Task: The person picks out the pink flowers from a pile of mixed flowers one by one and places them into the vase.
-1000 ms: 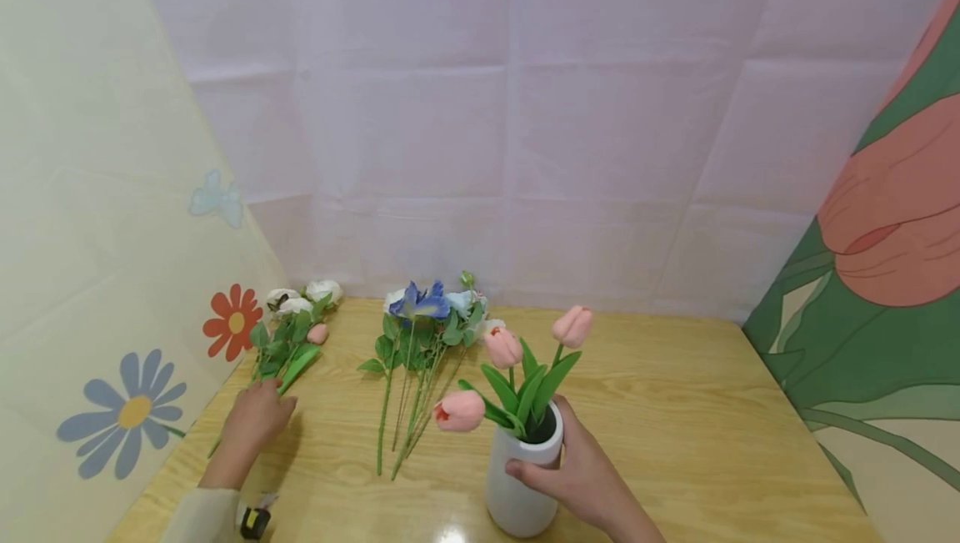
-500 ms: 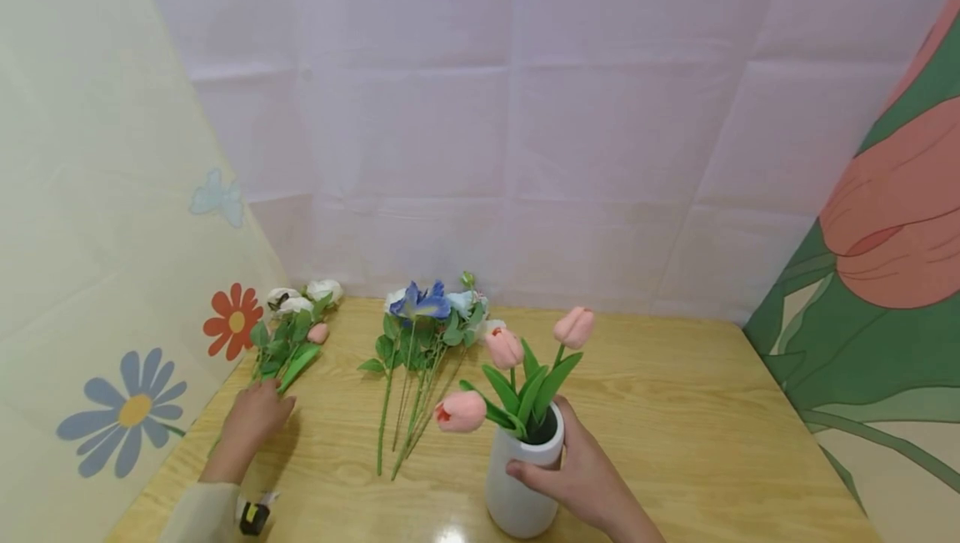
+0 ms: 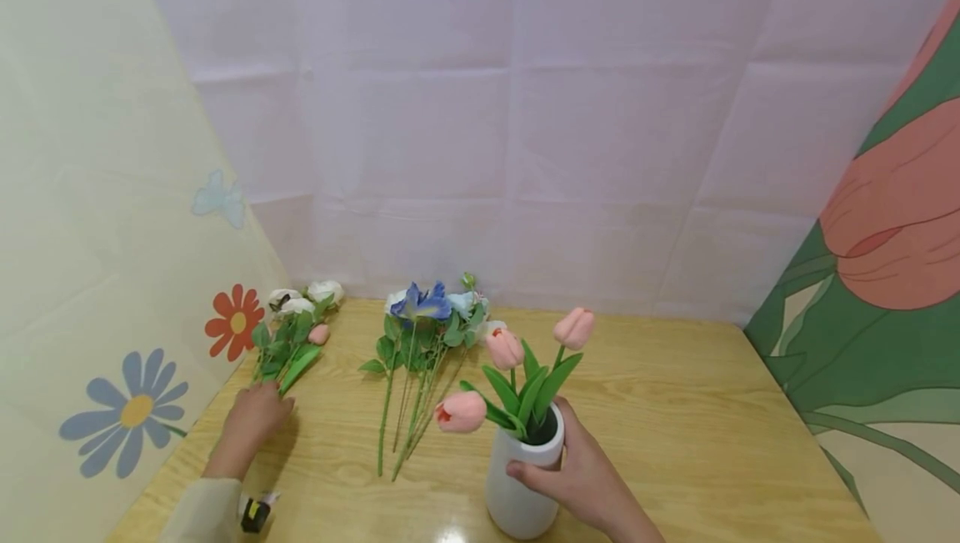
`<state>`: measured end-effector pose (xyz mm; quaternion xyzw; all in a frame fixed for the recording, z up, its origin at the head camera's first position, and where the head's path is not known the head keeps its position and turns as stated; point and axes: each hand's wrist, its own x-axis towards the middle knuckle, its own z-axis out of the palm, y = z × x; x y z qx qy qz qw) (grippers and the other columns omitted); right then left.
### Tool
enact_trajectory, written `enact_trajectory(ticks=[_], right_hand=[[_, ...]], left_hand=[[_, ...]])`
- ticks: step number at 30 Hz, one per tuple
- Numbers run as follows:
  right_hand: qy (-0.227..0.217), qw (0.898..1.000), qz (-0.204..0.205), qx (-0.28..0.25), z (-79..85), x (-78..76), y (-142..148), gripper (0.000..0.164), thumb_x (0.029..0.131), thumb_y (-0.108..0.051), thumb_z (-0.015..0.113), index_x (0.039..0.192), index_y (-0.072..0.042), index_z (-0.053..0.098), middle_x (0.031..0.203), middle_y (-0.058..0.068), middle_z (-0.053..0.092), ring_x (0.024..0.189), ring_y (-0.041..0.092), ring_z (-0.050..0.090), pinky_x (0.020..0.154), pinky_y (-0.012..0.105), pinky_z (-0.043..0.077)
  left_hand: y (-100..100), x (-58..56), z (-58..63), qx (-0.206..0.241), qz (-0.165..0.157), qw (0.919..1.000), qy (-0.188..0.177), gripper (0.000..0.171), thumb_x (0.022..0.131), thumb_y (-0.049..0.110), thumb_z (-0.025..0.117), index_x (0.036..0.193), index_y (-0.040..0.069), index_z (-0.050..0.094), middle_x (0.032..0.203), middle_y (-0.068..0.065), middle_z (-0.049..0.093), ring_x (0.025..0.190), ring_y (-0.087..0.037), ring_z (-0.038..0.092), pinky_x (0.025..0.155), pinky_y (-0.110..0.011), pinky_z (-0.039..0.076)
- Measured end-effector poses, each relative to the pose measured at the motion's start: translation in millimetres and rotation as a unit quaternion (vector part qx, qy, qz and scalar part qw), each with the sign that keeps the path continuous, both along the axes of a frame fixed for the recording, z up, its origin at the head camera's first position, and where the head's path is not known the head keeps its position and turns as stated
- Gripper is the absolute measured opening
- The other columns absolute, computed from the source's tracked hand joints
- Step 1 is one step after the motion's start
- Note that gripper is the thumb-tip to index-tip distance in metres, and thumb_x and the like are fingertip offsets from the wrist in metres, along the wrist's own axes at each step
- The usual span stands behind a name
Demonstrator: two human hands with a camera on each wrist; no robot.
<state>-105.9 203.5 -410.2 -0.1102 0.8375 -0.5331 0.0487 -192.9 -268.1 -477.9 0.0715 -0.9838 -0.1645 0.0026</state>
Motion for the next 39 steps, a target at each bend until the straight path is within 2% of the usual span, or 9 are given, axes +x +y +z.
enact_trajectory(ticks=[12,20,23,29,39], right_hand=[[0.003,1.0,0.003,0.001,1.3,-0.8,0.3,0.084,0.084,-0.024,0.084,0.149,-0.009,0.034,0.142,0.019,0.052,0.127,0.038,0.052,0.097,0.055,0.047],[-0.002,1.0,0.003,-0.001,0.7,-0.9,0.7,0.083,0.084,-0.024,0.084,0.149,-0.009,0.034,0.142,0.02,0.052,0.128,0.038,0.052,0.097,0.055,0.047],[-0.003,1.0,0.0,0.002,0.2,-0.9,0.5,0.085,0.084,-0.024,0.084,0.15,-0.009,0.033,0.144,0.02,0.051,0.128,0.038,0.051,0.097,0.055,0.047],[-0.01,1.0,-0.005,0.009,0.0,-0.8,0.4,0.087,0.083,-0.026,0.085,0.151,-0.01,0.032,0.145,0.02,0.05,0.129,0.039,0.052,0.096,0.055,0.049],[-0.009,1.0,-0.006,0.001,-0.8,-1.4,-0.1,0.086,0.083,-0.025,0.085,0.15,-0.01,0.034,0.143,0.019,0.052,0.128,0.038,0.052,0.097,0.055,0.047]], left_hand=[[-0.2,-3.5,0.9,-0.013,-0.018,0.9997,-0.012,0.031,0.099,0.015,0.056,0.095,-0.015,0.064,0.093,-0.031,0.065,0.106,-0.055,0.054,0.1,-0.063,0.041],[-0.9,-4.0,-1.5,-0.032,-0.036,0.9988,0.007,0.023,0.094,0.002,0.052,0.076,-0.006,0.064,0.073,-0.018,0.064,0.083,-0.045,0.063,0.101,-0.058,0.04],[-1.2,-3.7,-2.9,-0.045,-0.037,0.9981,0.017,0.02,0.091,-0.004,0.05,0.076,-0.006,0.064,0.073,-0.018,0.063,0.08,-0.044,0.063,0.095,-0.056,0.046],[-2.2,-4.8,-5.0,-0.063,-0.033,0.9969,0.033,0.021,0.089,-0.009,0.05,0.075,-0.007,0.065,0.073,-0.021,0.063,0.074,-0.042,0.064,0.072,-0.053,0.055],[-5.2,-7.0,-8.4,-0.059,-0.024,0.9973,0.035,0.021,0.091,-0.013,0.047,0.079,-0.008,0.063,0.074,-0.02,0.063,0.074,-0.039,0.065,0.07,-0.051,0.056]])
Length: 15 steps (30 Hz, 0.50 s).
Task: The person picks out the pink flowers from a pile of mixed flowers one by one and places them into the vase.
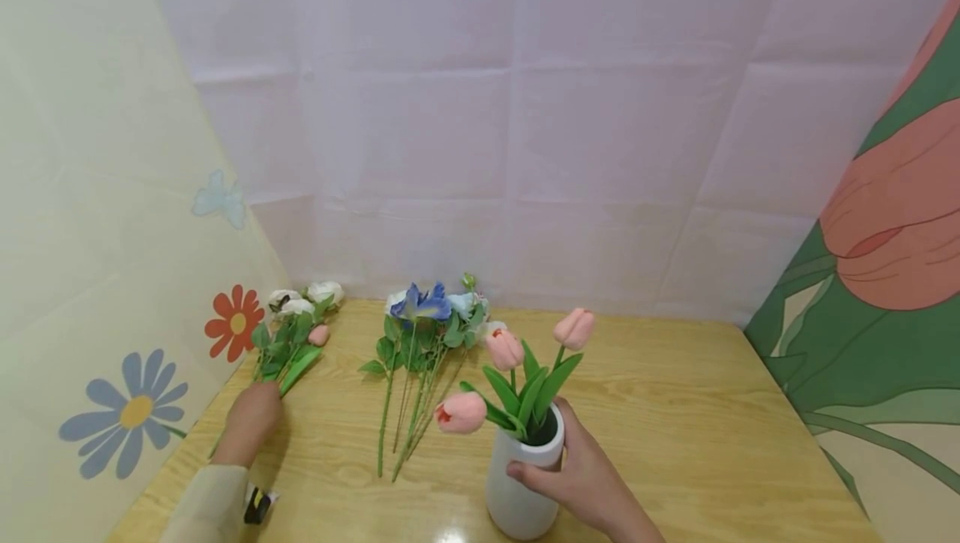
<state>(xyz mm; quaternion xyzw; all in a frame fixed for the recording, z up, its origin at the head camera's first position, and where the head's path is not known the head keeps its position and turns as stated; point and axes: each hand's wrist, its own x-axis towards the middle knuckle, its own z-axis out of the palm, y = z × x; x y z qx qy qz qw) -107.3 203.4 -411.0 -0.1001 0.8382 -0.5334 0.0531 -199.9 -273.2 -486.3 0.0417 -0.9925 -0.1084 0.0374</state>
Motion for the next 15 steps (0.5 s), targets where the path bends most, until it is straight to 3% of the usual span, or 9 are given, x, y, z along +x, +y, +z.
enact_trajectory(ticks=[15], right_hand=[[0.005,1.0,0.005,-0.005,-0.6,0.9,0.4,0.085,0.083,-0.024,0.084,0.15,-0.009,0.033,0.143,0.02,0.051,0.129,0.039,0.051,0.097,0.054,0.047]], left_hand=[[-0.1,-0.6,5.6,0.014,0.002,0.9999,-0.008,0.019,0.091,-0.01,0.049,0.08,-0.008,0.064,0.076,-0.02,0.065,0.075,-0.042,0.066,0.07,-0.053,0.056]])
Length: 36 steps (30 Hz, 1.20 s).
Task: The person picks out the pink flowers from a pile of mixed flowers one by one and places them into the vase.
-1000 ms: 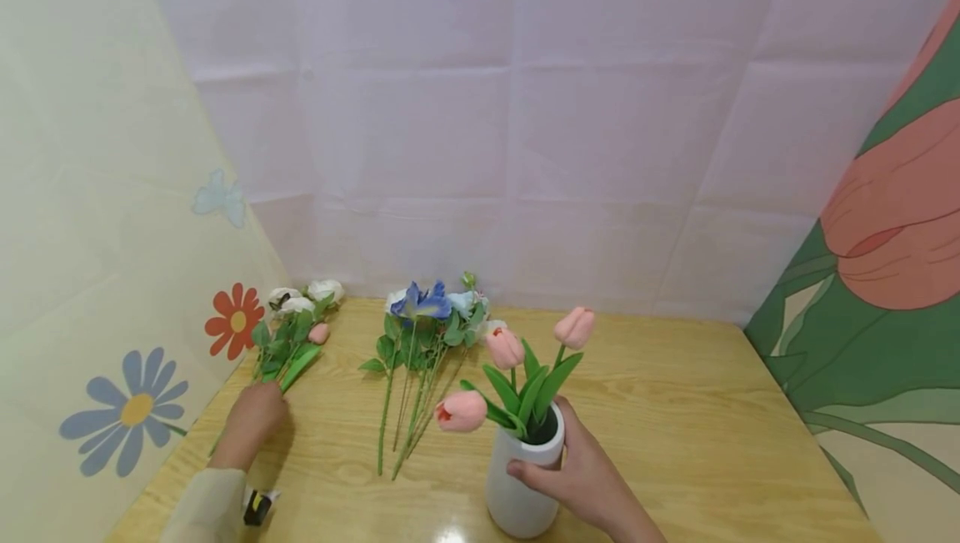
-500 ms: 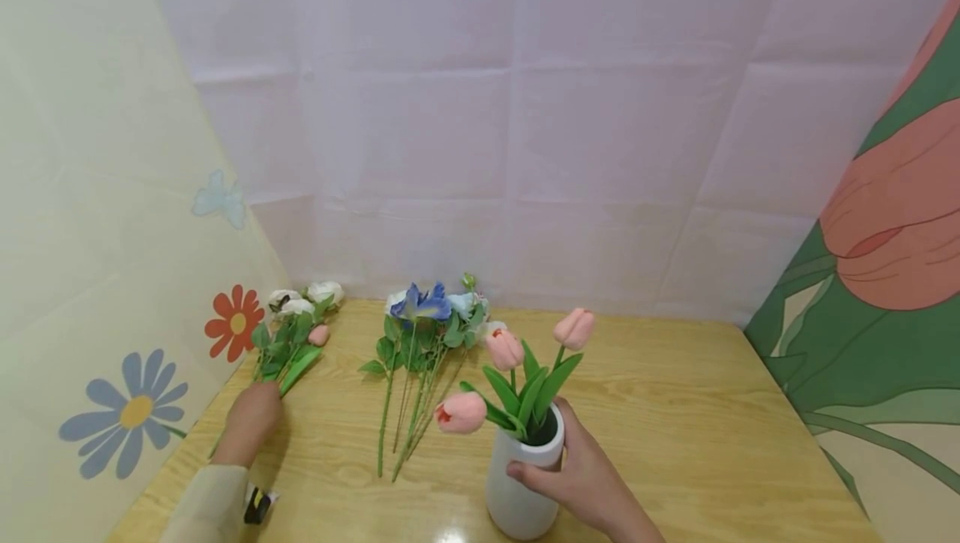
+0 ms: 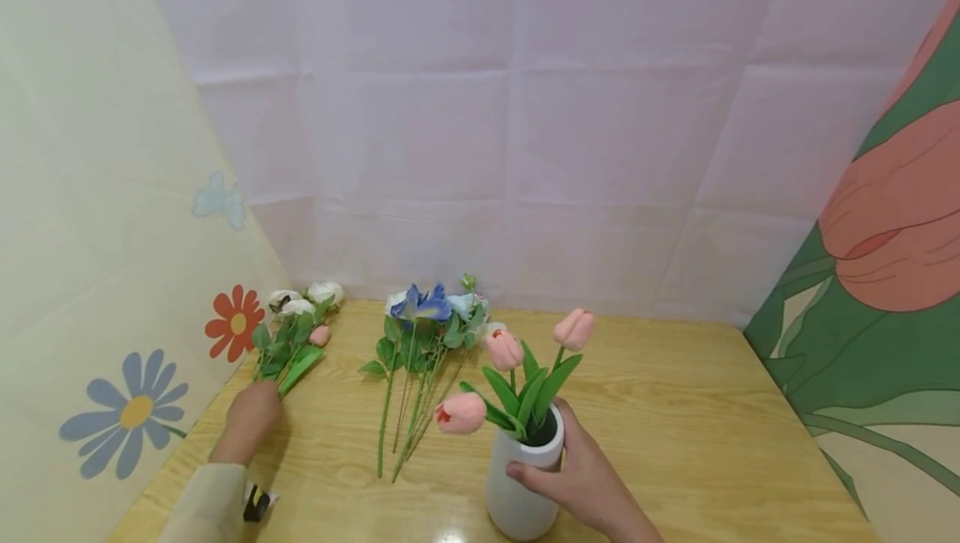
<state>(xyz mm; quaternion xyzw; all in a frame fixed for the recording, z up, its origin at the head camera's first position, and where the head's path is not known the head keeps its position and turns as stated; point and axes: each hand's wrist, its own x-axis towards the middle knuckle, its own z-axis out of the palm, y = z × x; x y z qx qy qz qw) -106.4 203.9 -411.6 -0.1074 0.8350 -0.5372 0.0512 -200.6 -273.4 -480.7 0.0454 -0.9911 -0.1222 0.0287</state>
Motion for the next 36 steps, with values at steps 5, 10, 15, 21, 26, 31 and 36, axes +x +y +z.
enact_trajectory(ticks=[5,10,15,21,26,31,36], right_hand=[[-0.005,1.0,-0.001,0.001,0.4,-0.5,0.0,0.085,0.084,-0.024,0.084,0.15,-0.01,0.033,0.144,0.02,0.051,0.129,0.039,0.051,0.097,0.055,0.047],[-0.004,1.0,-0.003,0.007,0.9,-0.6,0.2,0.085,0.083,-0.025,0.084,0.15,-0.01,0.034,0.142,0.019,0.052,0.128,0.038,0.052,0.097,0.055,0.047],[-0.003,1.0,0.0,0.006,1.3,-0.4,0.4,0.085,0.084,-0.024,0.084,0.15,-0.009,0.033,0.142,0.019,0.052,0.128,0.038,0.052,0.097,0.055,0.047],[-0.008,1.0,-0.002,0.003,1.7,-0.6,0.0,0.085,0.083,-0.024,0.084,0.149,-0.009,0.033,0.142,0.018,0.052,0.128,0.038,0.051,0.098,0.055,0.046],[-0.008,1.0,-0.002,0.002,1.6,-0.3,-0.1,0.085,0.083,-0.024,0.084,0.15,-0.009,0.033,0.142,0.019,0.052,0.129,0.038,0.051,0.097,0.055,0.047],[-0.008,1.0,-0.003,0.005,2.0,0.1,-0.2,0.086,0.083,-0.025,0.084,0.15,-0.009,0.033,0.143,0.019,0.051,0.129,0.039,0.051,0.097,0.055,0.047],[-0.006,1.0,-0.002,0.003,2.5,0.7,-0.5,0.085,0.084,-0.024,0.084,0.149,-0.009,0.033,0.143,0.019,0.052,0.129,0.039,0.051,0.097,0.055,0.047]], left_hand=[[-0.6,0.1,0.3,0.005,0.005,0.9999,-0.01,0.018,0.093,-0.01,0.048,0.087,-0.01,0.065,0.081,-0.021,0.066,0.08,-0.044,0.066,0.073,-0.055,0.056],[-1.7,0.8,-1.4,0.002,0.004,1.0,0.009,0.017,0.092,-0.01,0.048,0.086,-0.009,0.064,0.081,-0.022,0.065,0.08,-0.045,0.065,0.074,-0.056,0.055],[-2.4,1.9,-2.4,0.004,0.002,0.9997,0.025,0.017,0.092,-0.01,0.047,0.084,-0.008,0.062,0.079,-0.023,0.064,0.078,-0.046,0.065,0.072,-0.057,0.055],[-3.6,2.0,-2.6,0.011,-0.001,0.9997,0.021,0.018,0.09,-0.01,0.049,0.079,-0.005,0.061,0.077,-0.02,0.064,0.075,-0.044,0.065,0.068,-0.055,0.055],[-3.0,2.6,0.3,0.025,-0.005,0.9996,0.014,0.015,0.088,-0.011,0.051,0.079,-0.003,0.059,0.075,-0.016,0.062,0.072,-0.038,0.064,0.065,-0.051,0.054],[-2.2,3.0,0.9,0.025,-0.024,0.9991,0.026,0.013,0.087,-0.012,0.053,0.079,-0.004,0.059,0.073,-0.015,0.061,0.07,-0.035,0.063,0.064,-0.049,0.053],[-0.4,1.1,1.6,0.021,-0.031,0.9989,0.028,0.013,0.087,-0.013,0.052,0.08,-0.004,0.059,0.074,-0.015,0.062,0.071,-0.035,0.064,0.065,-0.048,0.053]])
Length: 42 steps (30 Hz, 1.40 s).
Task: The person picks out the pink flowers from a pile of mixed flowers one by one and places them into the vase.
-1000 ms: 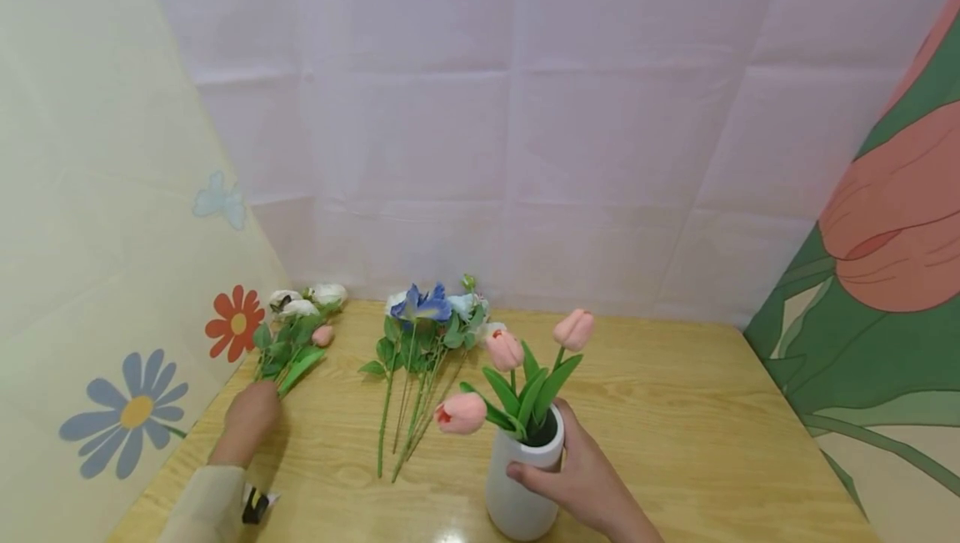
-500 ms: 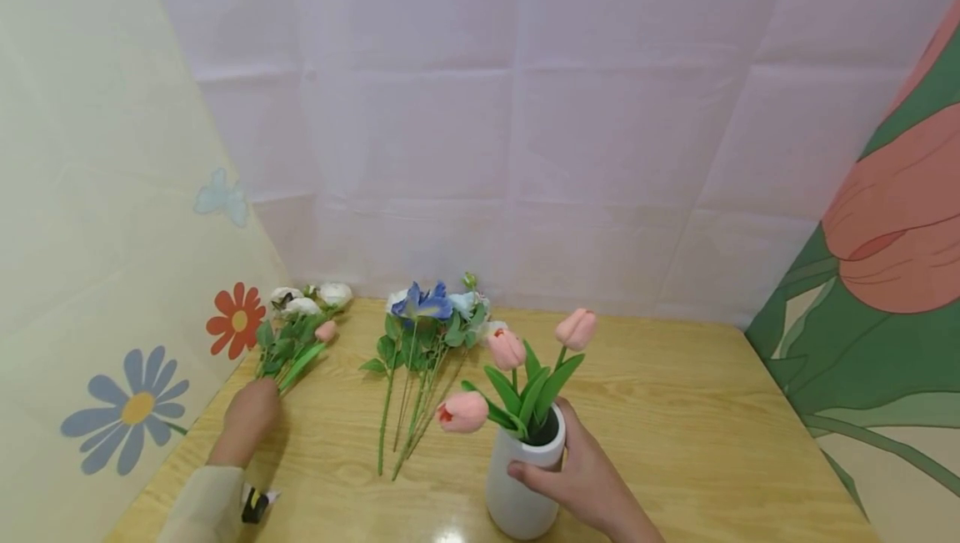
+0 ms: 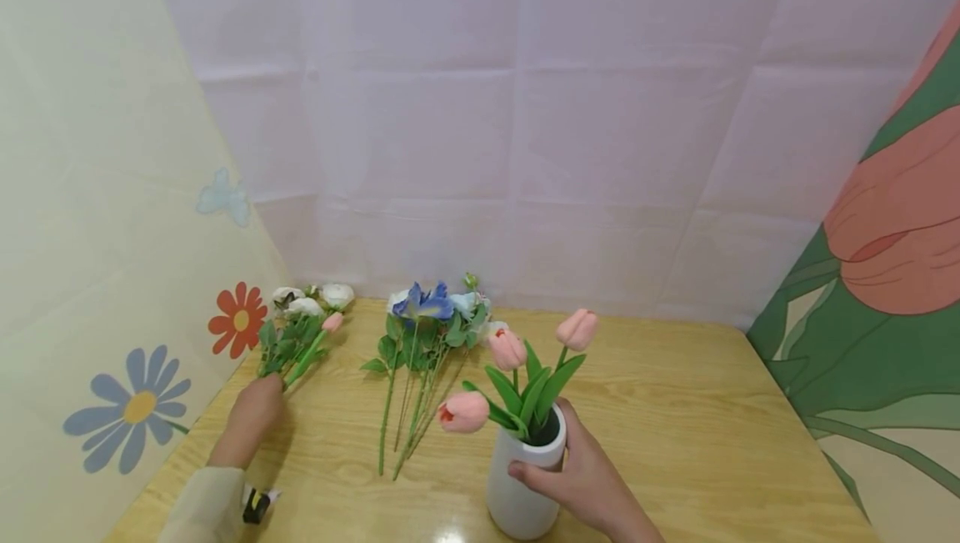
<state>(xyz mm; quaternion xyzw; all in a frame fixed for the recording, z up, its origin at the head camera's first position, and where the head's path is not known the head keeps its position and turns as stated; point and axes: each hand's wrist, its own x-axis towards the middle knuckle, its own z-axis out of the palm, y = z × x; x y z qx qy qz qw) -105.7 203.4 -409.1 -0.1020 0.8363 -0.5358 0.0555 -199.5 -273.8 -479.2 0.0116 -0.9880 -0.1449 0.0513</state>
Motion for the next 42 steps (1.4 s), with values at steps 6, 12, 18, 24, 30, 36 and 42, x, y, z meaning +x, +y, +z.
enact_trajectory(ticks=[6,12,18,24,30,36,42], right_hand=[[-0.002,1.0,-0.002,0.0,-0.2,0.4,0,0.085,0.083,-0.024,0.084,0.15,-0.01,0.033,0.143,0.019,0.052,0.129,0.039,0.051,0.096,0.053,0.048],[-0.005,1.0,-0.006,0.0,-0.4,0.9,0,0.085,0.083,-0.024,0.085,0.149,-0.009,0.034,0.142,0.019,0.052,0.128,0.038,0.052,0.096,0.052,0.048],[0.002,1.0,-0.004,0.001,-0.8,0.6,1,0.084,0.083,-0.024,0.085,0.148,-0.009,0.034,0.141,0.019,0.053,0.127,0.038,0.052,0.096,0.052,0.048],[0.009,1.0,-0.005,0.006,-0.4,0.2,1,0.084,0.083,-0.024,0.085,0.148,-0.008,0.035,0.14,0.019,0.054,0.127,0.038,0.052,0.096,0.053,0.048],[0.008,1.0,-0.004,0.007,-0.2,-0.7,1,0.083,0.083,-0.024,0.085,0.147,-0.008,0.035,0.14,0.018,0.054,0.127,0.038,0.052,0.096,0.052,0.048],[0.002,1.0,-0.001,0.0,-0.6,-0.7,1,0.082,0.083,-0.024,0.085,0.147,-0.008,0.036,0.14,0.018,0.054,0.127,0.038,0.052,0.096,0.051,0.048],[0.001,1.0,0.0,0.001,-1.1,-0.5,0,0.082,0.083,-0.024,0.084,0.147,-0.008,0.035,0.14,0.018,0.054,0.128,0.038,0.051,0.097,0.053,0.047]], left_hand=[[3,-3.4,4.8,-0.004,-0.011,0.9999,-0.012,0.009,0.091,-0.013,0.052,0.091,-0.009,0.06,0.081,-0.02,0.063,0.078,-0.04,0.065,0.07,-0.05,0.054],[6,-4.8,9.9,0.007,-0.012,0.9999,-0.001,0.009,0.089,-0.013,0.055,0.096,-0.012,0.061,0.084,-0.021,0.064,0.082,-0.042,0.065,0.074,-0.052,0.055],[10,-6.8,14.1,0.03,-0.001,0.9995,0.004,0.018,0.092,-0.01,0.057,0.108,-0.016,0.062,0.093,-0.024,0.066,0.092,-0.045,0.065,0.081,-0.054,0.055],[15,-9.1,19.4,0.047,0.011,0.9988,-0.008,0.026,0.097,-0.006,0.054,0.119,-0.016,0.061,0.107,-0.029,0.066,0.104,-0.048,0.063,0.09,-0.056,0.053],[20,-8.1,26.3,0.076,0.027,0.9965,-0.022,0.029,0.1,-0.003,0.052,0.125,-0.015,0.059,0.116,-0.03,0.065,0.11,-0.048,0.061,0.093,-0.056,0.052],[24,-4.7,32.2,0.095,0.031,0.9948,-0.018,0.028,0.101,0.0,0.051,0.125,-0.014,0.058,0.115,-0.029,0.065,0.109,-0.047,0.061,0.091,-0.056,0.052],[27,-3.5,37.9,0.111,0.037,0.9931,-0.015,0.028,0.103,0.003,0.05,0.126,-0.012,0.057,0.114,-0.028,0.064,0.107,-0.046,0.062,0.089,-0.055,0.052]])
